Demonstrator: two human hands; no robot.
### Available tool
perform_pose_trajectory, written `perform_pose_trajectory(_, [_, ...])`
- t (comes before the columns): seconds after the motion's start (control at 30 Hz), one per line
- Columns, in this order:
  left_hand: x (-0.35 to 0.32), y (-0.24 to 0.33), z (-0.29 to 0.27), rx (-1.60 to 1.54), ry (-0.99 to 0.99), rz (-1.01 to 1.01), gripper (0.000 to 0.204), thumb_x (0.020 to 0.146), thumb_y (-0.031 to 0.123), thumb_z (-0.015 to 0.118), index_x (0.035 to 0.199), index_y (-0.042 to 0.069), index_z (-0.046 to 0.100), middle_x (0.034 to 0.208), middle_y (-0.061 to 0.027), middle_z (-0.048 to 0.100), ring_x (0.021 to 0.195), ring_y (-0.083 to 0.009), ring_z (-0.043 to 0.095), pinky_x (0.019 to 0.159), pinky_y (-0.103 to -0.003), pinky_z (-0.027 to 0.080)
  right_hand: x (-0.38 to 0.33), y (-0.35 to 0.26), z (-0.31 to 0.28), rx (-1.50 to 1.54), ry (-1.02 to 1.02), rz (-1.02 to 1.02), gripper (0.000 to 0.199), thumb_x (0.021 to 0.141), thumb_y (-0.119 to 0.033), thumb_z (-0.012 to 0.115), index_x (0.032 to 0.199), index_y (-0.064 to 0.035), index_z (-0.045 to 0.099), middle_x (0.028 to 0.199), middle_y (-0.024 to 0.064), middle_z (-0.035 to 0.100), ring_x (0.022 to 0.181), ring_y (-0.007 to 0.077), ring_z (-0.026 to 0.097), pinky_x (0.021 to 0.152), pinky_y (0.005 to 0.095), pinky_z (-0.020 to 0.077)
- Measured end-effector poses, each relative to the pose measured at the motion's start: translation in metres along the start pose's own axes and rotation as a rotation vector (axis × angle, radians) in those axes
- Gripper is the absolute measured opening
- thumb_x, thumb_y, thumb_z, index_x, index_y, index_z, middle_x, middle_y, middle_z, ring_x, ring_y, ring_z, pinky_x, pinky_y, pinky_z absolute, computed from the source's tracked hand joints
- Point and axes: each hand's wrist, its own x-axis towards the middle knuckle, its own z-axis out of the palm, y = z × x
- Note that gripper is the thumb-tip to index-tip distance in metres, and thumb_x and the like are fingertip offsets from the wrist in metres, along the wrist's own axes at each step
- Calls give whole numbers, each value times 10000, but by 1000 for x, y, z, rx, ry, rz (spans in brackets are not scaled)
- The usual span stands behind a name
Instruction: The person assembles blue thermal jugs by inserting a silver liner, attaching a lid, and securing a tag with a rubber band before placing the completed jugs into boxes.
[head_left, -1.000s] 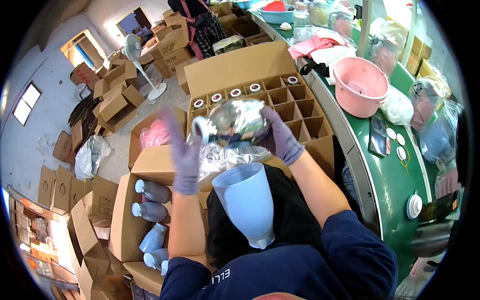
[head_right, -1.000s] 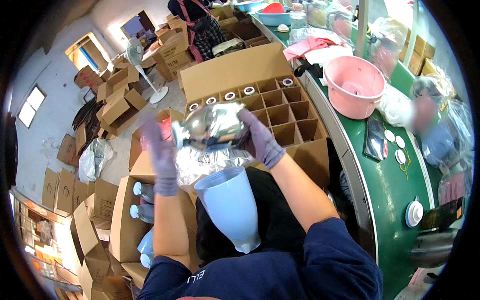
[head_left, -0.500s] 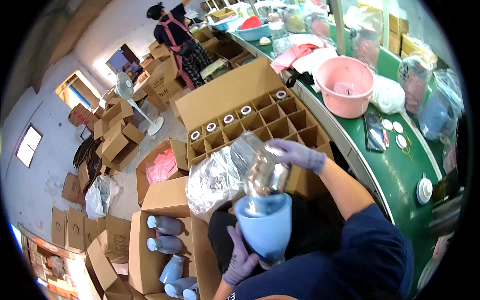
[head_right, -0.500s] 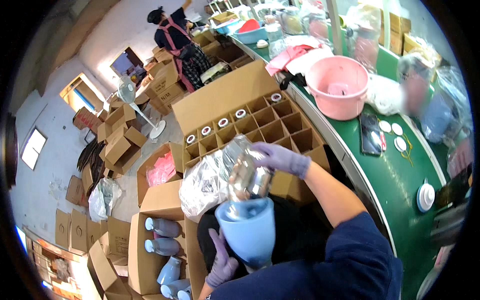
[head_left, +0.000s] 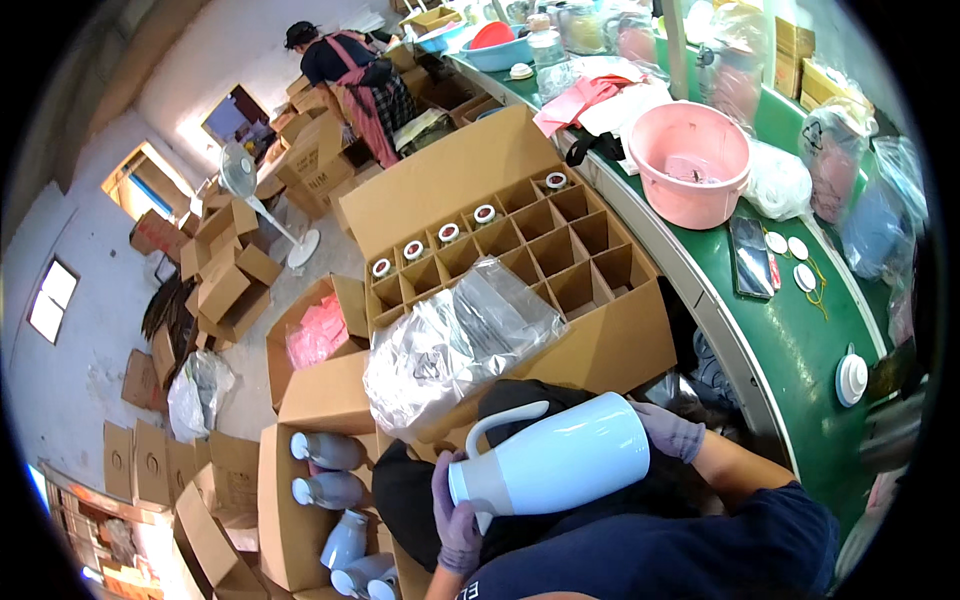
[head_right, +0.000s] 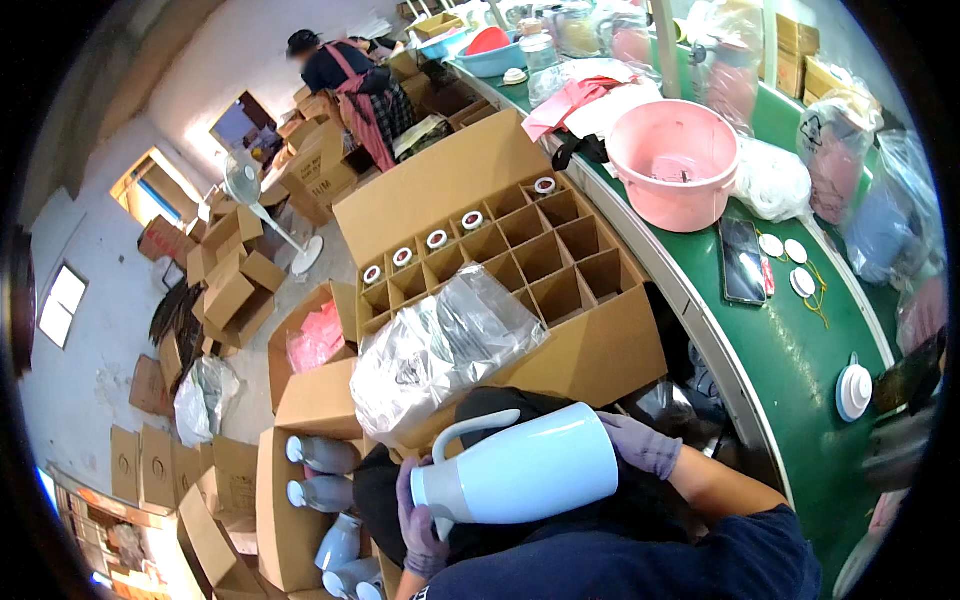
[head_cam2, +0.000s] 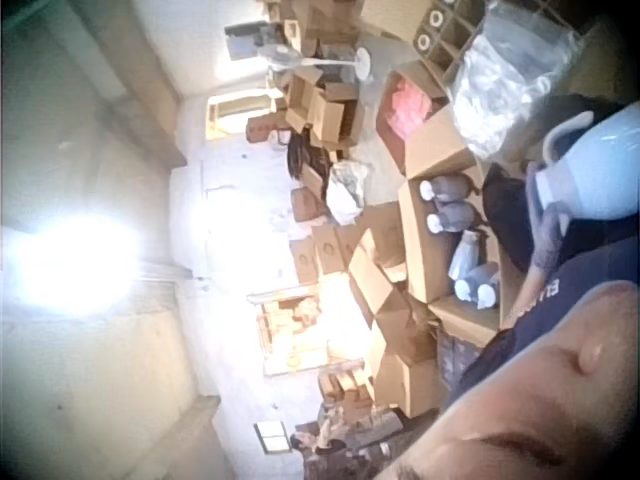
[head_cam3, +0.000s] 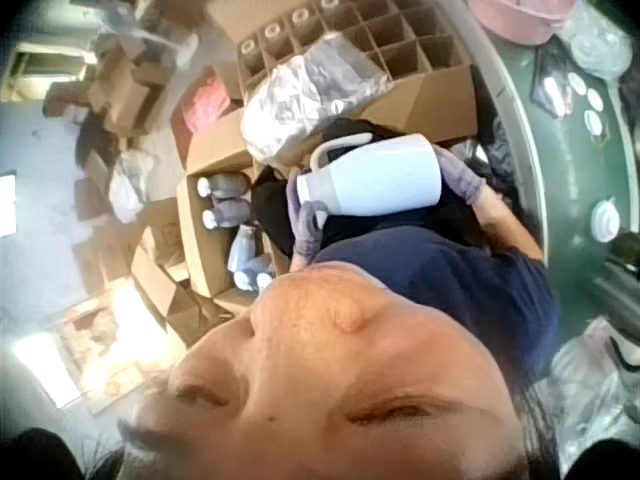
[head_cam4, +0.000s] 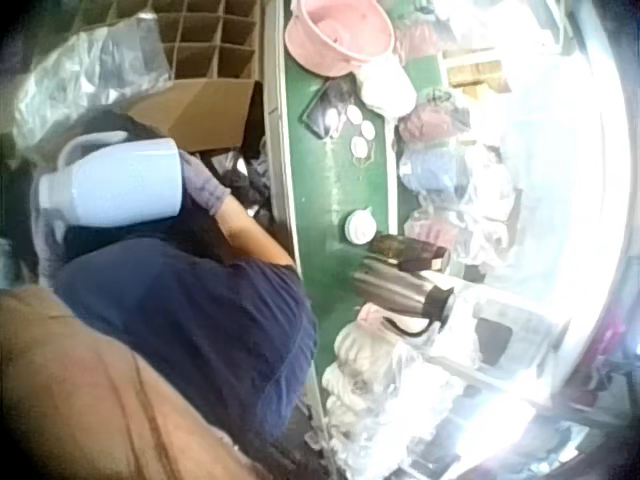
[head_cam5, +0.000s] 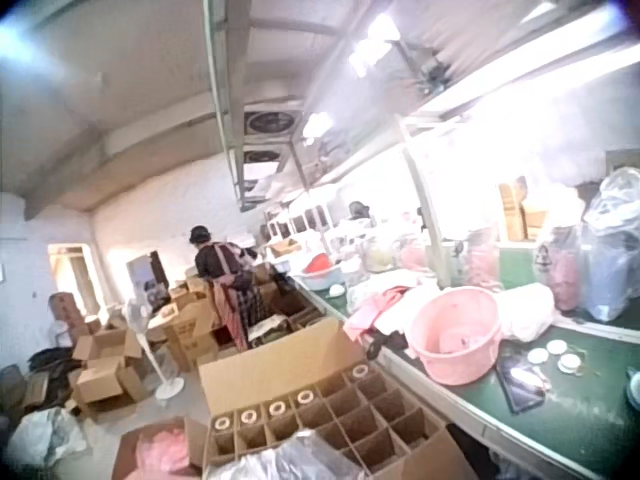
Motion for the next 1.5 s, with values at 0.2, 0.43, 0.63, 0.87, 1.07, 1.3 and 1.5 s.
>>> perform_pose_trajectory(0.2, [9, -11, 8, -14, -6, 48, 887, 853, 538, 608, 1505, 35, 278, 1419, -165, 416, 1272, -279, 458, 1084, -403, 358, -31, -37, -4, 223, -76, 276, 530, 857, -82, 724, 1352, -32, 544, 1244, 96, 647, 1160, 164, 585, 1012, 337, 462])
perform_pose_trajectory(0.43, [-40, -58, -6, -132, 4, -43, 973, 878, 570, 565, 1565, 87, 73, 1499, -176, 336, 1371, -301, 374, 1145, -415, 289, 26, -53, -18, -317, -76, -31, 471, 935, -337, 608, 1252, 12, 603, 1126, 215, 692, 1038, 306, 675, 919, 390, 512])
perform_pose_trajectory(0.63, [-65, -52, -17, 453, -209, -408, 619, 975, 336, 569, 1447, 11, 335, 1256, -229, 576, 1149, -304, 591, 964, -382, 460, 90, -182, 13, -800, -388, 164, 518, 844, -487, 648, 1045, -10, 665, 947, 200, 704, 903, 324, 694, 797, 378, 526])
perform_pose_trajectory(0.87, [9, 71, -29, 686, -126, -317, 537, 850, 378, 697, 1206, -20, 640, 999, -193, 708, 922, -290, 688, 877, -438, 513, 159, -187, 90, -1011, -551, -70, 603, 786, -573, 647, 1022, -27, 747, 1043, 197, 713, 964, 370, 679, 857, 456, 521])
perform_pose_trajectory(1.07, [140, 9, 1, 642, -577, 189, 792, 919, 570, 530, 1314, -117, 514, 1254, -255, 605, 1210, -345, 554, 1089, -463, 359, 143, -156, 31, -601, -135, -32, 337, 873, -272, 625, 1072, -10, 698, 1021, 176, 696, 967, 334, 662, 877, 409, 512])
perform_pose_trajectory(1.3, [145, 9, 7, 690, -646, 165, 941, 859, 782, 365, 1140, -78, 624, 1086, -200, 655, 1072, -325, 601, 1135, -523, 299, -92, 146, -38, -459, 895, 580, 321, 842, -215, 596, 1096, -31, 660, 1052, 201, 668, 1013, 353, 642, 879, 441, 511])
perform_pose_trajectory(1.5, [125, -5, 16, 513, -213, 172, 1032, 870, 810, 287, 1418, -55, 413, 1311, -218, 543, 1191, -325, 528, 1054, -438, 388, -62, 262, -152, -952, 1334, 820, 349, 865, -286, 568, 1137, -87, 656, 1084, 187, 686, 1039, 405, 635, 923, 492, 491])
